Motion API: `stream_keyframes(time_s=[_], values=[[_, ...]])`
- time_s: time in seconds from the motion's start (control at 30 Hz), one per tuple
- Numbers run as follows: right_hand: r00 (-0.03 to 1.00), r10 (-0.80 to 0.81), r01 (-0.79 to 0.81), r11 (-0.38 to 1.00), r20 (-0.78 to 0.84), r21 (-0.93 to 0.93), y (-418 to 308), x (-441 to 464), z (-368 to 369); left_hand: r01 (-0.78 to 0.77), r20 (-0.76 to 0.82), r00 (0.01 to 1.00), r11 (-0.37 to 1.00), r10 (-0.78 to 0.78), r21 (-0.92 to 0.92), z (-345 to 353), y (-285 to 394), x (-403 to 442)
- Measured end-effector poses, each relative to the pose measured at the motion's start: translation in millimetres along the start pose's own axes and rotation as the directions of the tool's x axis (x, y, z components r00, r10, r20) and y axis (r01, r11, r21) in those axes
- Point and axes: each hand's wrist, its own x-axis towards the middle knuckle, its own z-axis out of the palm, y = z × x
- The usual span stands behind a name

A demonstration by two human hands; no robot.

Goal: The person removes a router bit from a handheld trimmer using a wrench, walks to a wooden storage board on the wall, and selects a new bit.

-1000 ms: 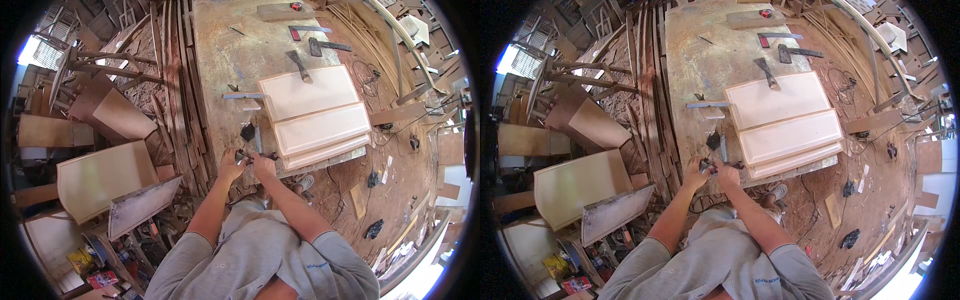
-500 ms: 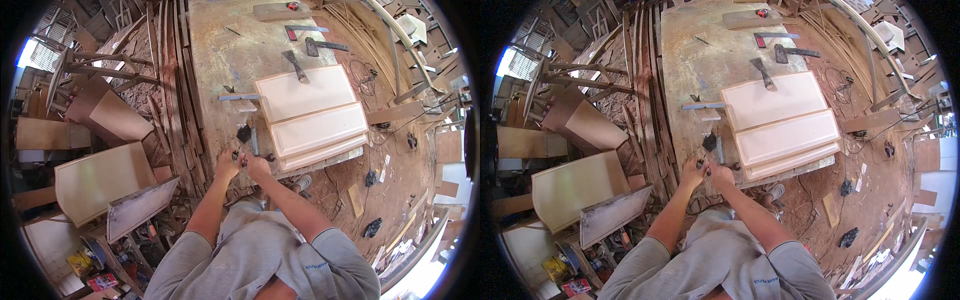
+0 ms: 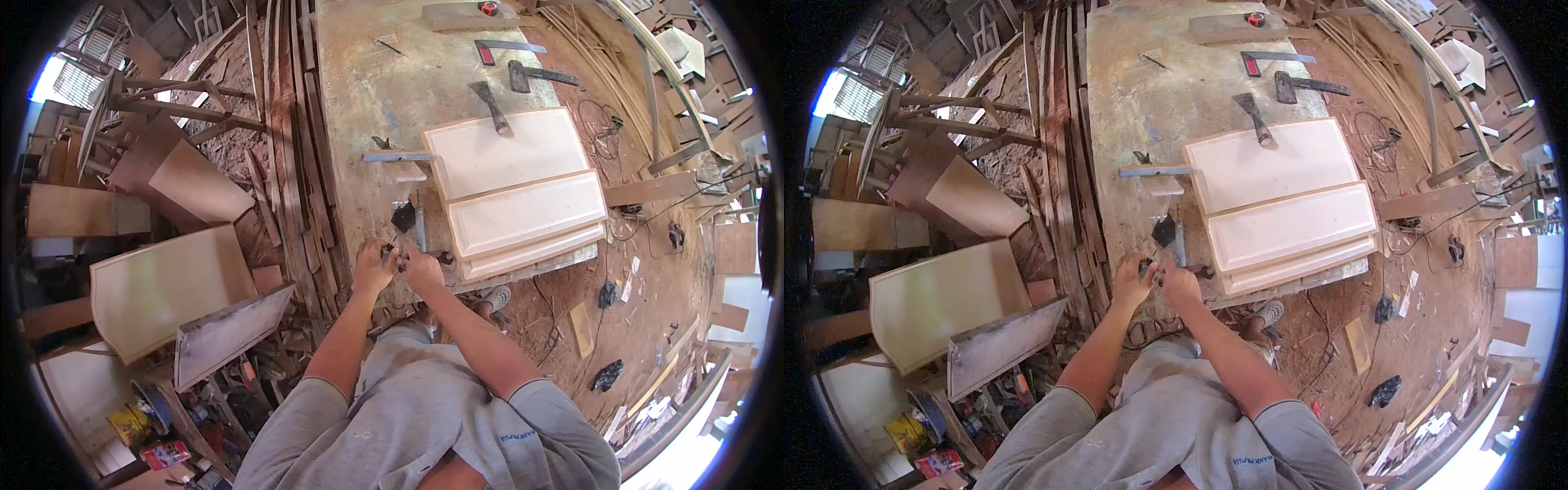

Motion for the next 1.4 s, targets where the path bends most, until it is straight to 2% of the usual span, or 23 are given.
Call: stream_keyframes(time_s=[0.07,0.2,0.27,0.3,0.37,0.4,0.47,0.57,0.6,0.67,0.7,0.77,0.8,0.9,0.97,1.07,1.17,1.23,1.27,1.3,1.37,1.4], values=[[0.999,-0.018,0.021,0.998,-0.034,0.064,11.6,-0.4,6.8,-0.011,0.024,1.000,1.000,0.010,0.028,1.7,0.4,-1.5],[1.000,0.016,-0.016,1.000,-0.023,0.012,9.9,7.5,10.6,-0.068,0.013,0.998,0.992,0.067,0.104,4.4,-4.9,2.7],[0.999,0.046,-0.046,0.998,-0.004,-0.034,4.4,7.7,6.5,-0.037,-0.010,0.999,0.999,0.038,0.039,5.2,-1.9,-1.4],[1.000,0.014,-0.014,1.000,-0.015,-0.003,4.9,6.9,5.7,-0.023,-0.021,1.000,1.000,0.023,0.007,4.6,-0.9,-2.8],[0.998,-0.049,0.051,0.997,-0.040,0.058,11.1,7.1,7.4,-0.087,-0.043,0.995,0.996,0.088,0.031,7.9,-6.0,-2.1],[0.998,-0.028,0.032,0.996,-0.055,0.077,10.7,9.2,10.6,-0.120,-0.053,0.991,0.992,0.122,0.043,9.5,-8.2,-0.7],[0.996,0.017,-0.007,0.993,-0.083,0.119,5.8,12.4,16.5,-0.037,0.013,0.999,0.998,0.036,0.060,8.5,-6.9,3.4],[0.988,-0.068,0.101,0.964,-0.140,0.245,12.4,6.3,19.0,0.058,0.137,0.989,0.998,-0.063,0.037,0.3,-0.9,9.7],[0.982,-0.070,0.103,0.977,-0.178,0.188,16.9,3.0,18.4,0.087,0.179,0.980,0.996,-0.090,0.024,-4.3,1.3,10.7],[0.964,-0.085,0.106,0.992,-0.250,0.071,23.5,-5.4,6.0,0.090,0.163,0.982,0.996,-0.091,0.011,-6.9,3.5,10.5],[0.946,-0.184,0.160,0.981,-0.266,-0.110,30.0,-6.5,-1.5,0.093,0.155,0.984,0.996,-0.092,0.004,-7.3,4.2,9.6],[0.895,-0.372,0.231,0.859,-0.247,-0.457,49.1,-7.8,-12.3,-0.005,0.089,0.996,0.993,-0.006,0.121,-5.0,0.2,9.4],[0.893,-0.371,0.221,0.855,-0.255,-0.469,53.7,-7.6,-12.3,-0.054,0.060,0.997,0.982,0.043,0.181,-3.6,-1.0,10.5],[0.897,-0.376,0.211,0.827,-0.233,-0.521,66.2,-3.4,-8.4,-0.043,0.063,0.997,0.983,0.033,0.178,3.0,-6.0,11.6],[0.911,-0.381,0.231,0.788,-0.156,-0.571,65.3,-5.5,-12.8,-0.037,0.063,0.998,0.987,0.027,0.159,4.1,-6.5,11.8],[0.848,-0.505,0.318,0.725,-0.158,-0.610,74.0,-14.6,-12.2,-0.012,0.080,0.997,0.995,0.004,0.102,-0.5,-4.3,12.5],[0.875,-0.477,0.314,0.684,-0.078,-0.658,76.3,-16.4,-10.0,0.022,0.083,0.996,0.998,-0.027,0.058,-4.5,0.3,13.2],[0.987,-0.140,0.157,0.772,0.076,-0.616,50.7,-19.7,-23.9,0.034,0.073,0.997,0.998,-0.037,0.049,-6.4,1.0,12.3],[0.987,0.038,0.064,0.793,0.154,-0.606,36.9,-22.5,-32.8,0.032,0.067,0.997,0.998,-0.035,0.048,-6.4,0.7,12.0],[0.993,-0.095,0.114,0.792,0.062,-0.599,46.4,-22.3,-27.7,0.028,0.061,0.998,0.999,-0.030,0.043,-5.4,1.2,13.4],[0.930,-0.349,0.213,0.770,-0.117,-0.602,65.2,-26.9,-17.1,0.085,0.077,0.993,0.995,-0.089,0.048,-9.8,7.4,13.0],[0.939,-0.330,0.209,0.775,-0.099,-0.596,69.5,-26.0,-15.7,0.115,0.087,0.989,0.992,-0.119,0.050,-12.3,11.0,12.2]])
